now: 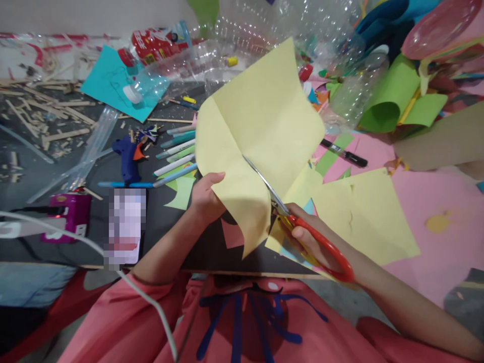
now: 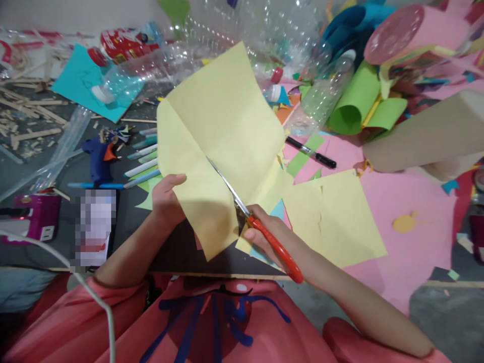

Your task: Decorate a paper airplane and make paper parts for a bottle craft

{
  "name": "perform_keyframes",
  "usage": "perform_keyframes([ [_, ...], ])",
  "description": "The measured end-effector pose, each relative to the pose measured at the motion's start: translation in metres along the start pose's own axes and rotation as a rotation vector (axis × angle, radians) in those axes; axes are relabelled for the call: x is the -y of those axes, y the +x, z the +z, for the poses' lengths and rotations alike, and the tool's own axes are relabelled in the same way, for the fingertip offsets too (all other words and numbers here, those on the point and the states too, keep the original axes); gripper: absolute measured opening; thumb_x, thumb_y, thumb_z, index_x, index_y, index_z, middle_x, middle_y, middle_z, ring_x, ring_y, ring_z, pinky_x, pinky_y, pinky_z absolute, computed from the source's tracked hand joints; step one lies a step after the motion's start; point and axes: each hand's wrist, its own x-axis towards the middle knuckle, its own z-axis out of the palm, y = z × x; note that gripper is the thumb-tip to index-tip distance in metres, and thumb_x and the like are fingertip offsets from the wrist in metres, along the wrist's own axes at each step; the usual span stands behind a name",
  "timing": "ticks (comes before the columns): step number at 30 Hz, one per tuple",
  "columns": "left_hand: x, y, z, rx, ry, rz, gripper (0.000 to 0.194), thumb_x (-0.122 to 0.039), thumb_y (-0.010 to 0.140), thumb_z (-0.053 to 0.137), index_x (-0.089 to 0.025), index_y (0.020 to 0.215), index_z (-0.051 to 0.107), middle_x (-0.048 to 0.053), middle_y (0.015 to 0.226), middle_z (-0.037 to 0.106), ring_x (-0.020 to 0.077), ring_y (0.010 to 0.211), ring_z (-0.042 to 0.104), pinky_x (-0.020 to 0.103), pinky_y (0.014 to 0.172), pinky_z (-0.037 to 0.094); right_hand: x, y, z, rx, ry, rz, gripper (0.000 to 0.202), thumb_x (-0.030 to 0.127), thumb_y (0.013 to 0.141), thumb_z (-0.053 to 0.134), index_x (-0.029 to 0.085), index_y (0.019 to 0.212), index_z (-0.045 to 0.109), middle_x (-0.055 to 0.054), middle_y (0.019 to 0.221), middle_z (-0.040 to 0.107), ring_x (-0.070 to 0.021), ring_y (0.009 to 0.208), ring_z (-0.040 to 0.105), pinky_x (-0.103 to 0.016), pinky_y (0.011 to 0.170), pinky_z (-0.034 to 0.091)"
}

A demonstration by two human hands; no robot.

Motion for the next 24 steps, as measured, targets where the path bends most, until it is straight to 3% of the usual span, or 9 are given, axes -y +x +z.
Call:
perform_keyframes([
  [5,-0.001,0.001,0.002,-0.043,-0.008,-0.018,0.048,-0.023,0.074,0.049,-0.010,0.120,0.058,0.010,0.105,0.076,0.0304,0.133,0.056,0.039,0.113,0.045,0.004,0.000,0.000,-0.006,0.091,0.042,0.064,0.082,0.083,0.042,0.022,0.105,0.046,0.006,0.063,0.042,-0.0107,0.052,0.036,-0.025,0.048,0.029],
  [12,-0.002,0.005,0.009,-0.144,-0.072,0.187,0.057,-0.019,0.066,0.044,-0.015,0.121,0.061,0.005,0.101,0.077,0.0286,0.123,0.063,0.039,0.107,0.050,0.001,-0.006,-0.004,0.017,0.123,0.058,0.052,0.074,0.089,0.042,0.023,0.095,0.046,0.006,0.062,0.041,-0.0101,0.052,0.035,-0.025,0.049,0.029],
  [20,-0.001,0.002,0.019,-0.268,-0.174,-0.041,0.049,-0.019,0.074,0.048,-0.007,0.121,0.058,0.011,0.101,0.077,0.0313,0.117,0.067,0.041,0.110,0.047,-0.010,-0.018,-0.024,0.122,0.066,0.008,0.050,0.071,0.093,0.038,0.022,0.094,0.047,0.004,0.064,0.045,-0.0110,0.052,0.040,-0.026,0.049,0.033],
  [24,-0.002,0.000,0.023,-0.287,-0.189,-0.061,0.057,-0.015,0.071,0.048,-0.005,0.128,0.054,0.011,0.104,0.077,0.0292,0.121,0.065,0.038,0.113,0.045,-0.013,-0.020,-0.027,0.130,0.044,-0.085,0.050,0.070,0.094,0.035,0.023,0.099,0.051,0.002,0.068,0.047,-0.0117,0.055,0.042,-0.026,0.049,0.037],
])
